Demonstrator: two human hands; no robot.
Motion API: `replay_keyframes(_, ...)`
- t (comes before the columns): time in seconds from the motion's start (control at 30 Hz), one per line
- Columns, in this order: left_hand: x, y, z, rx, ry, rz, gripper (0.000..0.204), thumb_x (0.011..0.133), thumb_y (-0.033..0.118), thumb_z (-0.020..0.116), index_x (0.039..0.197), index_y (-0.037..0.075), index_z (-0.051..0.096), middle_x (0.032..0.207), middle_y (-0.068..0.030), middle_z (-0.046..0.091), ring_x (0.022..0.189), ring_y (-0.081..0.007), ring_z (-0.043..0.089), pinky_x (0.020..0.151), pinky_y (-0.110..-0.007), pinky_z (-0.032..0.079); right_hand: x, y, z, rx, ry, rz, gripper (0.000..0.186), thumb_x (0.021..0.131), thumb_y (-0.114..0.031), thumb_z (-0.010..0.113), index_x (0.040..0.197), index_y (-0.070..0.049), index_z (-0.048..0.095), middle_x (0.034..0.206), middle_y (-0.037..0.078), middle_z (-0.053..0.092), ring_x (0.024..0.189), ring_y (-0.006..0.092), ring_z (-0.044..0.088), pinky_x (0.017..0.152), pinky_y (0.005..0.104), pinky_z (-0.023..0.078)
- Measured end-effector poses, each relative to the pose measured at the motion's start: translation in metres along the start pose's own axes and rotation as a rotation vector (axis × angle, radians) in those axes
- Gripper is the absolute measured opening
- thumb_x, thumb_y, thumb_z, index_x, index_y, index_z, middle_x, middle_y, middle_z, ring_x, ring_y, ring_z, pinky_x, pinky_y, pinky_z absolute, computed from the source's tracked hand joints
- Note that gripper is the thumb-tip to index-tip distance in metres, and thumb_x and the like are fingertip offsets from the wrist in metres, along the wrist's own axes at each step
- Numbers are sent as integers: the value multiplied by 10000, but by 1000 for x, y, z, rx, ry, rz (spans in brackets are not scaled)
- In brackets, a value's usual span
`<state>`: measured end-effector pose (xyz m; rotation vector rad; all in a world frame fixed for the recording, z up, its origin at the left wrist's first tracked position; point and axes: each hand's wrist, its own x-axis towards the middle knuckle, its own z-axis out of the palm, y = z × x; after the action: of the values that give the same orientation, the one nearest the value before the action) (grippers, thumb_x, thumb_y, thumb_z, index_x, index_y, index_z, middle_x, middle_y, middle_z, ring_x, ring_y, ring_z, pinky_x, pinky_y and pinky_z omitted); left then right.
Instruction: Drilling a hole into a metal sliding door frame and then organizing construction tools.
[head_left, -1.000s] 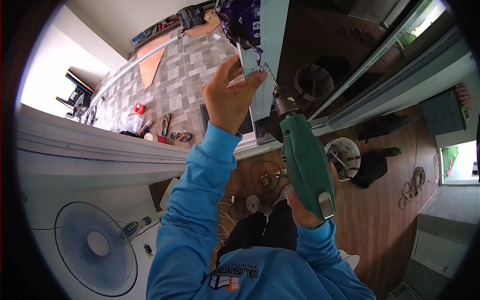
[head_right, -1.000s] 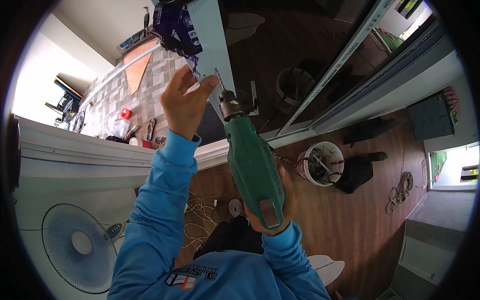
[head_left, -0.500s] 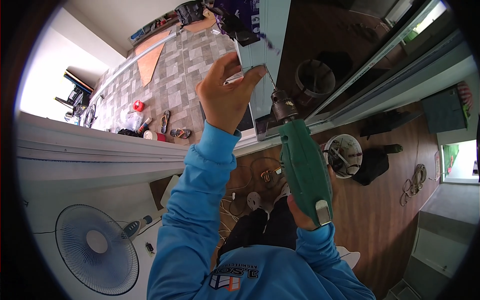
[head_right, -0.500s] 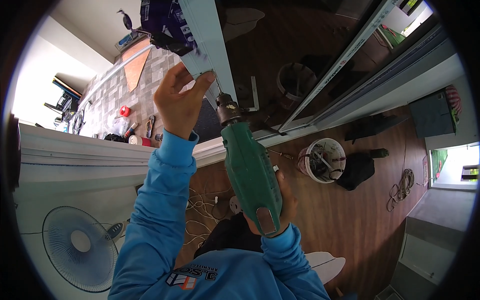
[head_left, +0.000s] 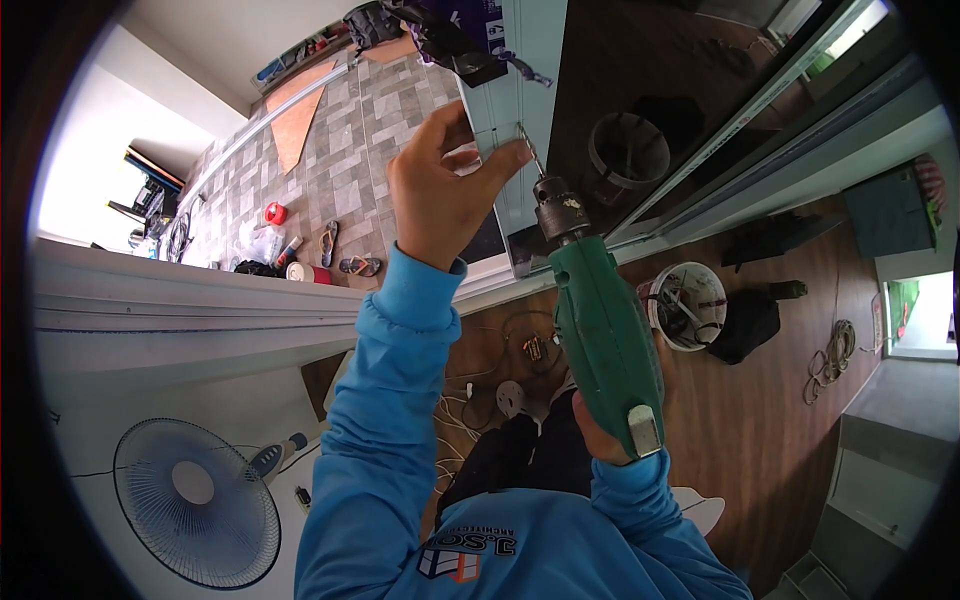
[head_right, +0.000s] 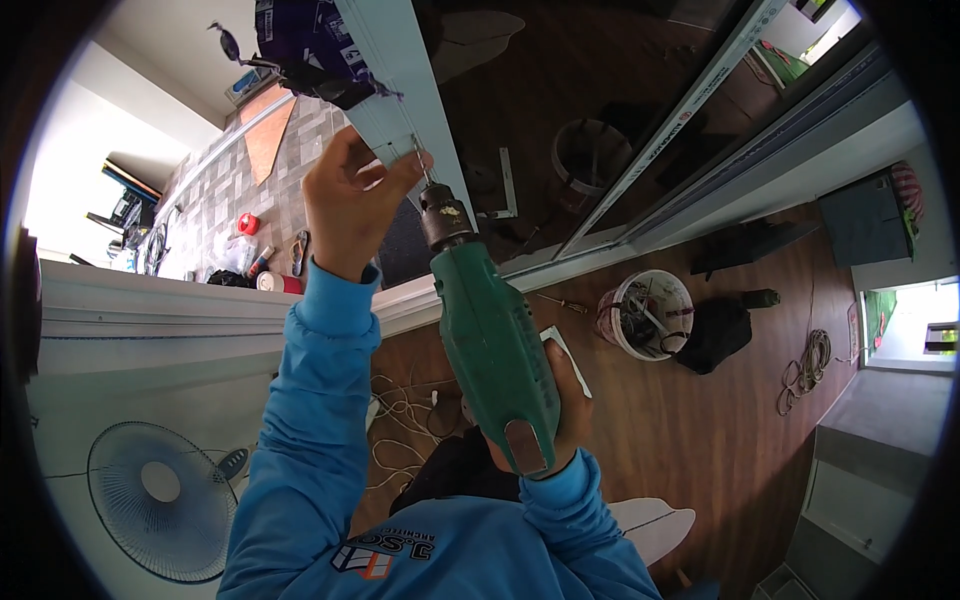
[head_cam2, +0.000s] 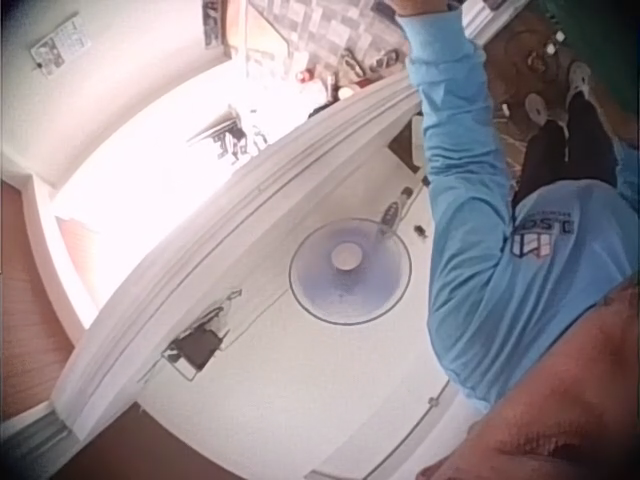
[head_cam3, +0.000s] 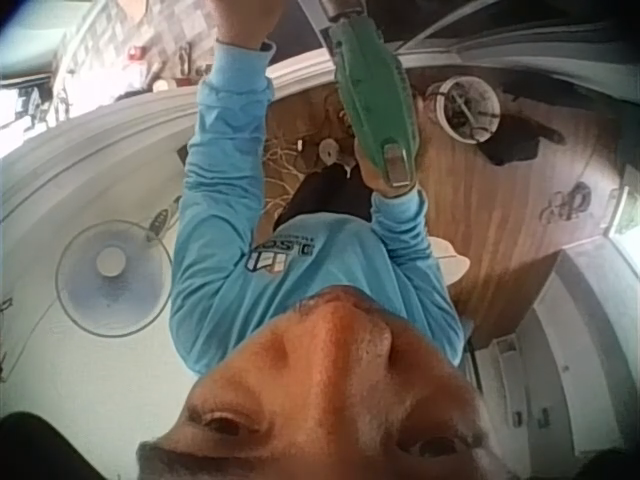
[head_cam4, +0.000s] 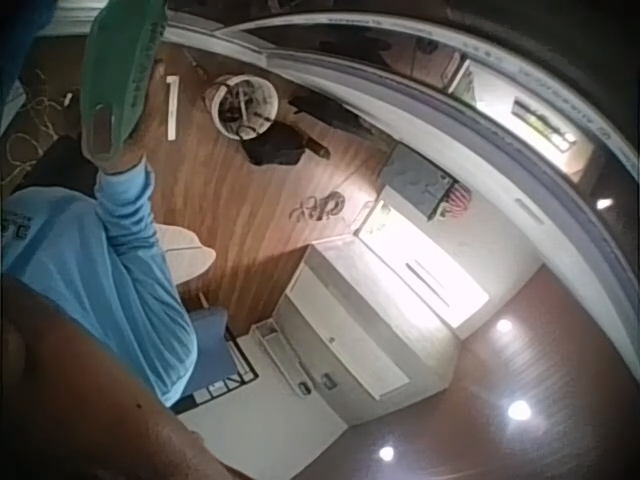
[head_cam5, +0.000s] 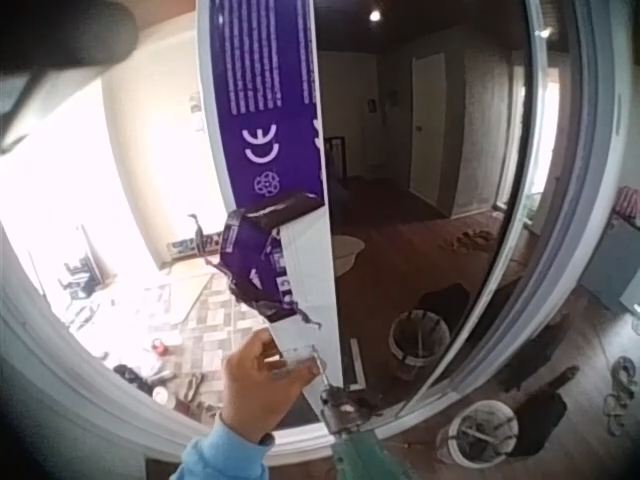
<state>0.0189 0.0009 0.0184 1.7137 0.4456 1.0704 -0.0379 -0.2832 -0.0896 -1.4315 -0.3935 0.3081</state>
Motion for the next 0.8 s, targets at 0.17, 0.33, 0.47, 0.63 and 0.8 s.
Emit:
replay_keyframes(0.17,0,0,-1,103,-132,33,366,730,169,824,1008,-1,657,871,-99,728,807,-171,705,748,-276,547,2,-11,1,99,-37,-27,765,771,-66,753,1409,18,338,1239,251,569,1099,334,623,888,404,553)
replay_keyframes(0.33,0,1,4,127,-70,16,302,769,215,793,987,34,689,852,-70,731,771,-148,697,706,-263,539,-1,-11,1,-41,-2,58,751,779,-73,743,1408,17,343,1223,256,577,1064,327,639,858,391,563)
replay_keyframes(0.47,-1,5,3,120,-72,-19,267,824,173,766,1017,0,701,881,-93,723,827,-116,668,758,-267,533,1,-14,5,36,11,-24,755,776,-100,750,1403,24,348,1204,254,589,1032,319,654,840,385,564)
replay_keyframes(0.63,-2,5,3,171,-58,-13,278,820,190,771,1009,-2,706,859,-96,725,804,-115,669,743,-252,525,7,-19,9,544,119,277,764,753,-126,774,1379,51,371,1172,242,614,1028,318,658,846,371,551)
replay_keyframes(0.8,-1,0,5,158,-5,78,252,782,230,786,943,47,721,752,-65,713,650,-104,652,599,-238,505,6,-14,3,-70,18,-17,776,736,-118,785,1376,51,380,1167,234,621,1043,315,655,865,372,543)
